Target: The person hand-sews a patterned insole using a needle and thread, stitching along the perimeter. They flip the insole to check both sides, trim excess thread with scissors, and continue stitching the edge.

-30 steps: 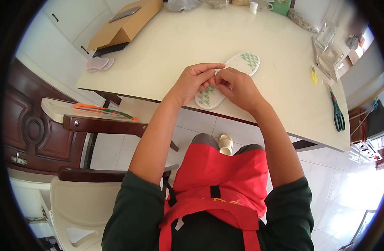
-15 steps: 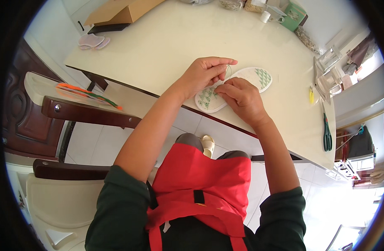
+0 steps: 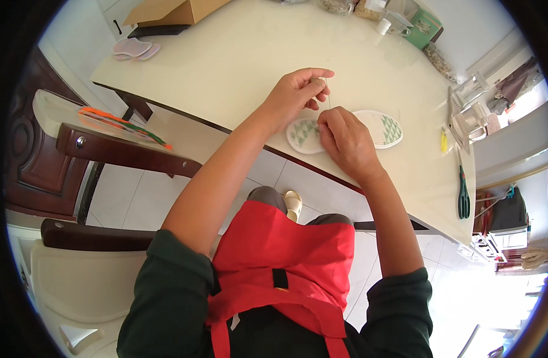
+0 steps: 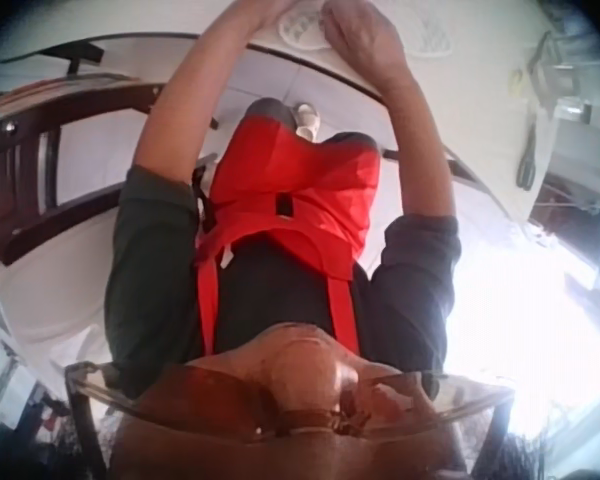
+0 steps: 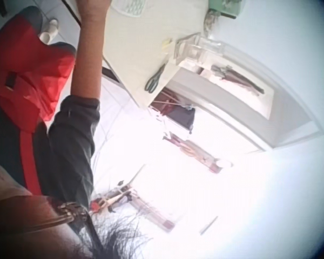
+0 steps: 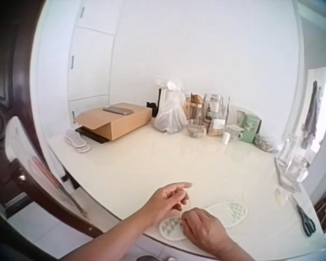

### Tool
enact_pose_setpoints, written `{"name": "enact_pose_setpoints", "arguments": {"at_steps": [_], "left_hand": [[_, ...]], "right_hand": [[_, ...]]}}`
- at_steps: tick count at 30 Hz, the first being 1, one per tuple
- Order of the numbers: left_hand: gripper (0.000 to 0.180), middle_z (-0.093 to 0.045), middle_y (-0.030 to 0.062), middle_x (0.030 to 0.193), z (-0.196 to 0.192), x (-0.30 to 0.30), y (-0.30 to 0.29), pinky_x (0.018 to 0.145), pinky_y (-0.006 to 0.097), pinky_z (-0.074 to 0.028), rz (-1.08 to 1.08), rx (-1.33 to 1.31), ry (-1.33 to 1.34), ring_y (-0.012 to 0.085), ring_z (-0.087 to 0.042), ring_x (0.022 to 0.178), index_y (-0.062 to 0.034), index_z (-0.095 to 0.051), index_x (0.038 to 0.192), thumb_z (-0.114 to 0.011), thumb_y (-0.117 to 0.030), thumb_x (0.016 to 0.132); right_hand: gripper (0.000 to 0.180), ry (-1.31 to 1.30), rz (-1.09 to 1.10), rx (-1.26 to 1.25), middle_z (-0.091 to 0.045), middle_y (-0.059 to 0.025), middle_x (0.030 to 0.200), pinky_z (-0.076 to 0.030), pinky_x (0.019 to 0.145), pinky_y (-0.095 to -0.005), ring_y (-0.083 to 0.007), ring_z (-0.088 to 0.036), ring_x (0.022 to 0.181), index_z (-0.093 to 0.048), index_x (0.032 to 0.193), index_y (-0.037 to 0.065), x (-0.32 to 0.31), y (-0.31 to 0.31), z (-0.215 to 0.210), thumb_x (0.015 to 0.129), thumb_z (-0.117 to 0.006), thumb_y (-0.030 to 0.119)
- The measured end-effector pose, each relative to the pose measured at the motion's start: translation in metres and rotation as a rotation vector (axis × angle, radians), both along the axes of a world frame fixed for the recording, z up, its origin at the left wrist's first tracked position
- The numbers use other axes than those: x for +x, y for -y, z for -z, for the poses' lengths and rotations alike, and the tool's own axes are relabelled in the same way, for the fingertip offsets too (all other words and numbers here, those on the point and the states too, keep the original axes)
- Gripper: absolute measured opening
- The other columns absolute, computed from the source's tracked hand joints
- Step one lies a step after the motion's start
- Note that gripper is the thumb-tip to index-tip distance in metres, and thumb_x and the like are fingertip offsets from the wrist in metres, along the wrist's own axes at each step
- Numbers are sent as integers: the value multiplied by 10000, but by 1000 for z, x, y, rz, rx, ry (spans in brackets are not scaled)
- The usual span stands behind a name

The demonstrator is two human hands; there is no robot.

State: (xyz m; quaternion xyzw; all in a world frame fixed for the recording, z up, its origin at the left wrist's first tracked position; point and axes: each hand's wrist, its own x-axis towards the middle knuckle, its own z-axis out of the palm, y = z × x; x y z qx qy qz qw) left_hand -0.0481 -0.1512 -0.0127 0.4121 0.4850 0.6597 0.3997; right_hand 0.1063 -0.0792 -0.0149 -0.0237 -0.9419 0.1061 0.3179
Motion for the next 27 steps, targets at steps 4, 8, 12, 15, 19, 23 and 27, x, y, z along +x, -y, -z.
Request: {"name": "enact_pose_setpoints", "arguments": {"at_steps": [4,8,12,15,19,23,27], "left_hand": [[324,-546,42,1027,2,3,3,862,283,-446,-85,120,-56,135,-516,1005,-26,-526,1203,-466,-52,886],[451,-443,101,1217,15,21,24,972,334,-394,-517,266,271,197,-439,1155,-13,-443,1240,-440,52,794],[502,-361,106,1295,30,60,79,1026,384,-339,-921,272,49,217,-363,1231,7,-369,1250,-468,76,762],[683,-296,122,1355,60,89,123,1079,418,-238,-797,486,-489,261,-297,1288,-2,-260,1341,-602,-56,752],[1167,-176,180,1463,49,124,149,1096,457,-195,-193,524,-405,330,-248,1349,-15,-141,1434,-811,-498,609],[1047,-311,235,1427,30,127,159,1092,507,-209,17,606,-600,392,-324,1315,-41,-234,1428,-699,-607,680],[717,-385,236,1380,36,145,158,1098,541,-166,-59,649,-477,409,-383,1285,-43,-440,1246,-477,-637,847]], "right_hand": [[155,1,130,8,-556,-131,755,-492,586,-390,-298,-578,684,-470,922,53,4,9,3,809,-572,25],[106,-78,135,-378,-546,-137,719,-488,595,-387,-291,-570,643,-465,960,51,19,35,-12,869,-518,35],[71,-224,141,-1226,-512,-44,692,-501,632,-308,-103,-497,599,-464,988,28,54,69,-40,931,-426,47],[81,-457,-59,-1524,-484,-8,697,-521,689,-297,-62,-444,585,-461,994,16,73,98,-41,933,-414,41],[120,-377,-382,-1854,-490,-7,767,-449,650,-208,-55,-443,648,-449,1033,32,98,139,-30,923,-419,-6],[96,-131,-646,-1998,-498,-7,784,-400,602,-191,-50,-446,648,-449,1035,37,117,155,-18,943,-442,11],[95,-32,-619,-1958,-516,-12,804,-402,605,-187,-50,-460,647,-450,1039,32,128,156,-8,945,-451,19]]}}
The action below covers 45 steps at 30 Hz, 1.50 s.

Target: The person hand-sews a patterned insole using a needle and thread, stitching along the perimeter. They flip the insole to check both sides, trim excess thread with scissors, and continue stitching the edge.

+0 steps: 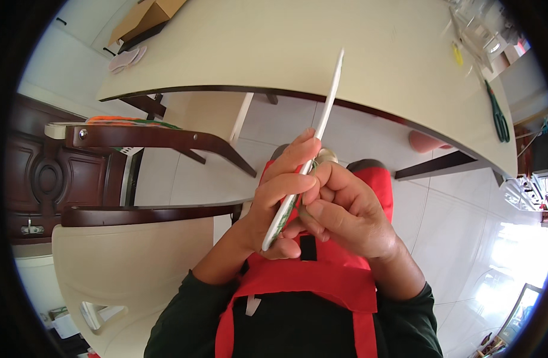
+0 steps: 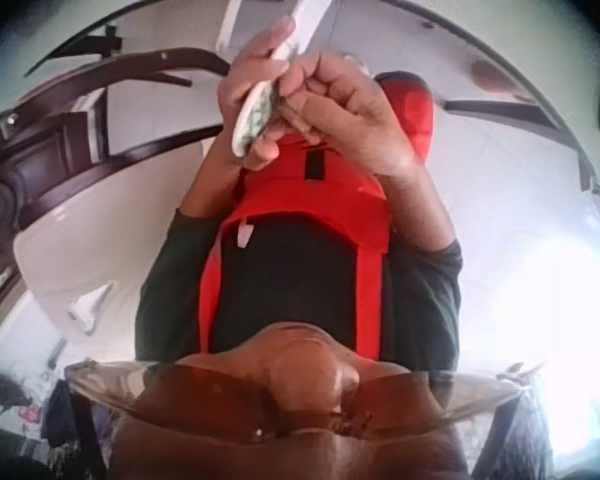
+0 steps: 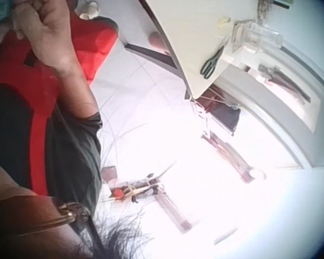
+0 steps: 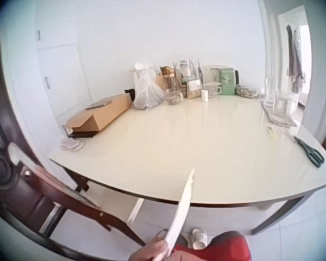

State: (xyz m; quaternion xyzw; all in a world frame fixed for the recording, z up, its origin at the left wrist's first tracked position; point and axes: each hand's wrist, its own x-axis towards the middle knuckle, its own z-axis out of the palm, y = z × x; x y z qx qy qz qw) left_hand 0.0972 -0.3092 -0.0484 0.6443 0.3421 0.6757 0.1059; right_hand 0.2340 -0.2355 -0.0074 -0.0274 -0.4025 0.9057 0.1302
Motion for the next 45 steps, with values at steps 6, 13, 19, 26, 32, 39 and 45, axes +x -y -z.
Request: {"name": "enact_pose_setpoints", "arguments": {"at_steps": [6,13,19,26,32,39,45], "left_hand": [[638,-569,216,1155,-22,-3,32,1115,521,-118,-30,65,-103,448,-506,1159,-57,-490,1070,-358,-652,883],[459,-552,138,922,-3,-2,57,982,465,-363,8,-566,362,297,-586,949,-23,-444,1017,-289,-453,969],[438,-579,153,889,49,-13,31,851,385,-475,125,-767,607,280,-604,920,-9,-471,960,-239,-378,999],[417,-572,98,841,64,-31,10,823,335,-477,110,-870,537,229,-601,905,-46,-473,912,-238,-378,1005],[439,-537,48,867,68,-20,0,804,300,-461,117,-978,393,164,-553,884,-83,-446,960,-242,-470,995],[643,-495,42,867,64,-18,-11,767,280,-464,97,-1079,156,130,-538,854,-58,-454,1079,-210,-635,931],[752,-469,71,1062,51,9,-25,795,271,-435,19,-978,156,138,-505,936,-48,-410,1259,-217,-681,902]], "right_hand": [[145,72,8,192,-582,-37,810,-453,624,-231,-107,-570,707,-516,1052,18,38,-2,4,911,-545,39],[108,220,-28,785,-632,-100,816,-484,622,-292,-212,-625,728,-612,944,13,42,0,15,849,-619,65],[81,516,61,864,-586,-102,701,-416,543,-293,-179,-540,586,-608,891,-1,46,-1,55,863,-584,71],[86,628,222,948,-567,-81,685,-415,557,-262,-156,-500,579,-604,865,-17,83,-35,53,837,-598,64],[121,1197,199,1182,-610,-120,920,-473,630,-320,-236,-598,740,-620,870,3,111,-52,84,796,-623,99],[230,661,533,916,-556,-110,1108,-472,674,-273,-183,-590,777,-591,1069,24,62,-31,90,841,-597,54],[170,541,468,834,-535,-94,1024,-478,648,-273,-161,-582,748,-581,991,34,28,-12,89,823,-608,39]]}}
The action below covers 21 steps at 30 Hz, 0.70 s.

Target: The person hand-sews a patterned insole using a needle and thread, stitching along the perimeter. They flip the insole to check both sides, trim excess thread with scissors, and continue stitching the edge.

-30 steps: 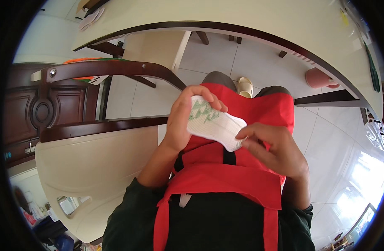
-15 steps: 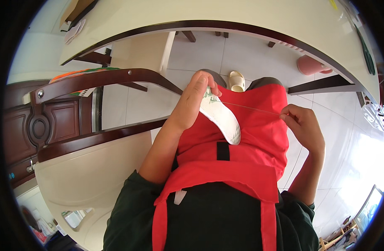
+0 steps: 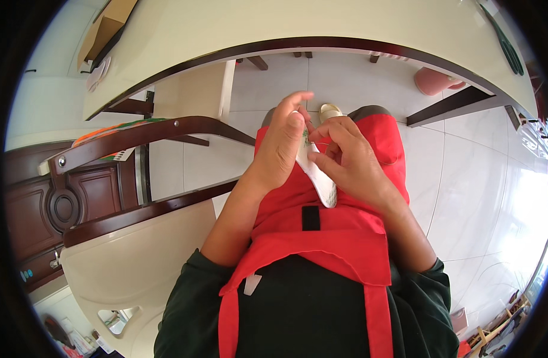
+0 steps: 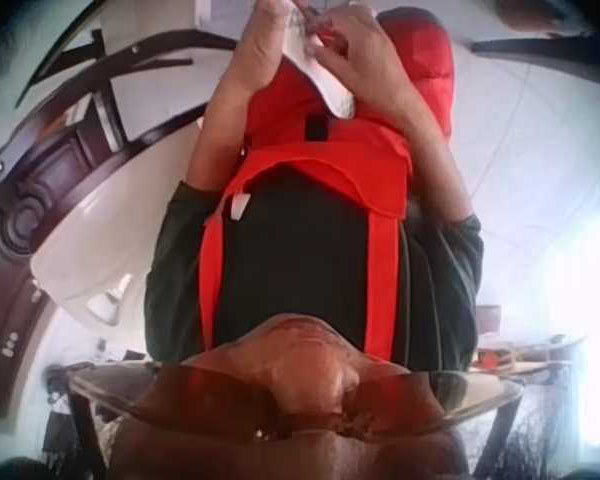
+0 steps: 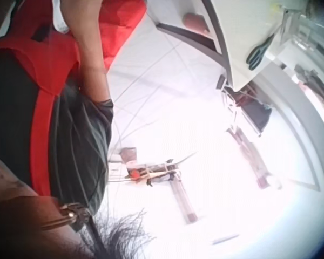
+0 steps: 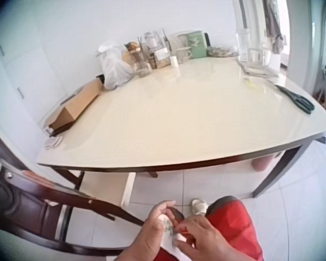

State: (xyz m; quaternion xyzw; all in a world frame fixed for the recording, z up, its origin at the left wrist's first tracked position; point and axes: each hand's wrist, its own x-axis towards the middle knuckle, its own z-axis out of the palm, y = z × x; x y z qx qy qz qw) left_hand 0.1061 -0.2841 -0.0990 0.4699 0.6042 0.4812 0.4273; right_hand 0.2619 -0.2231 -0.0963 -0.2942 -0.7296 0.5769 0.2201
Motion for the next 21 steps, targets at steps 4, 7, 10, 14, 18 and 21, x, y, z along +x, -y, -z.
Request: {"name": "enact_pose_setpoints", "arguments": {"at_steps": [4,7,10,14,18,21], "left_hand": [[587,-431,104,1075,10,13,6,831,299,-413,11,154,117,153,-460,968,-83,-180,1312,-396,-497,956],[628,-433,101,1101,19,14,14,825,297,-433,82,177,176,152,-488,952,-78,-129,1282,-518,-422,929],[633,-476,84,1096,21,17,15,821,300,-455,107,140,261,148,-511,970,-44,-224,1277,-607,-367,891],[589,-502,78,1128,11,6,17,861,302,-450,178,19,396,145,-512,1028,-18,-376,1259,-700,-266,834],[569,-500,71,1177,8,2,19,908,315,-443,167,10,415,162,-516,1072,-3,-449,1245,-747,-159,786],[525,-495,66,1178,18,-1,21,925,318,-446,130,85,373,172,-528,1064,4,-474,1227,-737,-118,790]], "right_hand": [[117,-40,84,79,-538,-86,953,-485,646,-270,-150,-582,719,-540,950,25,2,0,13,844,-587,40],[72,-125,43,-423,-544,-64,848,-477,635,-257,-116,-556,683,-500,919,17,6,-2,9,886,-551,54],[70,-282,49,-538,-530,-40,757,-464,626,-243,-88,-525,657,-455,893,17,6,-1,14,927,-497,62],[73,-285,9,-473,-514,-32,735,-454,624,-241,-81,-511,664,-438,894,23,8,-3,15,948,-459,69],[78,-318,8,-506,-502,-24,735,-444,620,-239,-81,-503,662,-442,894,29,8,-2,20,950,-461,80],[67,-313,13,-545,-499,-16,750,-439,614,-234,-78,-495,659,-449,902,32,9,-2,19,946,-469,79]]}}
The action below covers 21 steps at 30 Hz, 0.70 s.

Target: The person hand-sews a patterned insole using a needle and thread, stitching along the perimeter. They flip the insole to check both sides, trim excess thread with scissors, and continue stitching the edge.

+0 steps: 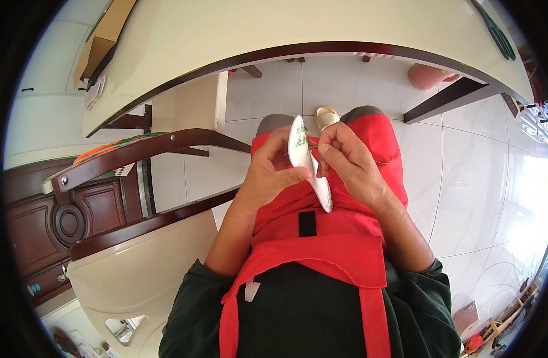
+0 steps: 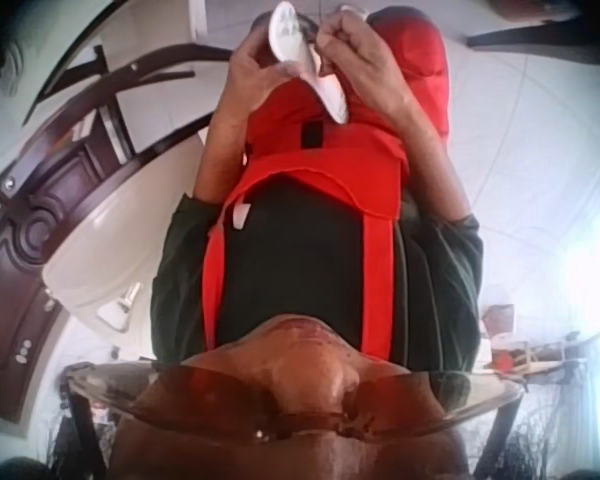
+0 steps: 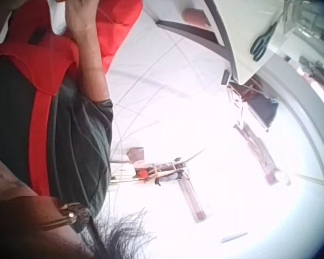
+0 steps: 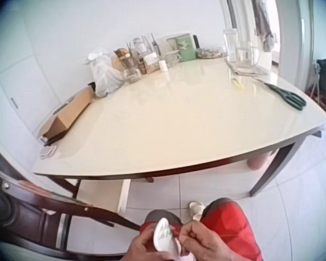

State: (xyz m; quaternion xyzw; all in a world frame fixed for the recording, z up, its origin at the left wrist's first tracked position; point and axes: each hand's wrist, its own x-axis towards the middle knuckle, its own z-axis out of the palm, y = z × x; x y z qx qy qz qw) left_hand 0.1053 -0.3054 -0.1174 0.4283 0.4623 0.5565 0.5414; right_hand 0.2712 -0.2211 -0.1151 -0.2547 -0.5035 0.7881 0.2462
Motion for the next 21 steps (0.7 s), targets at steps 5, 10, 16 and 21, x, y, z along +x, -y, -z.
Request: {"name": "enact_pose_setpoints", "arguments": {"at_steps": [5,10,16,21], "left_hand": [[411,-485,71,1158,3,3,2,901,290,-470,-124,-36,-67,156,-532,1044,25,-527,1154,-713,-90,807],[303,-478,63,1139,-1,8,3,863,269,-488,-187,-9,-151,138,-532,1027,33,-577,1080,-694,-75,822],[245,-483,66,1152,-3,10,3,864,267,-486,-191,-9,-221,140,-532,1028,8,-616,1046,-687,-84,831],[209,-493,76,1156,-4,11,1,876,273,-467,-164,-19,-291,150,-528,1032,-3,-633,1019,-681,-89,835]], "right_hand": [[50,7,23,-11,-483,1,760,-428,597,-216,-63,-478,644,-488,948,20,0,1,1,934,-483,68],[137,40,56,96,-464,31,698,-408,573,-205,-49,-454,607,-569,1016,1,1,-1,4,895,-553,63],[79,166,178,341,-464,23,630,-380,524,-232,-57,-435,582,-657,892,35,0,-2,4,815,-641,36],[91,203,347,781,-519,-25,649,-426,541,-266,-144,-496,593,-651,803,62,-6,-5,-1,730,-666,9]]}}
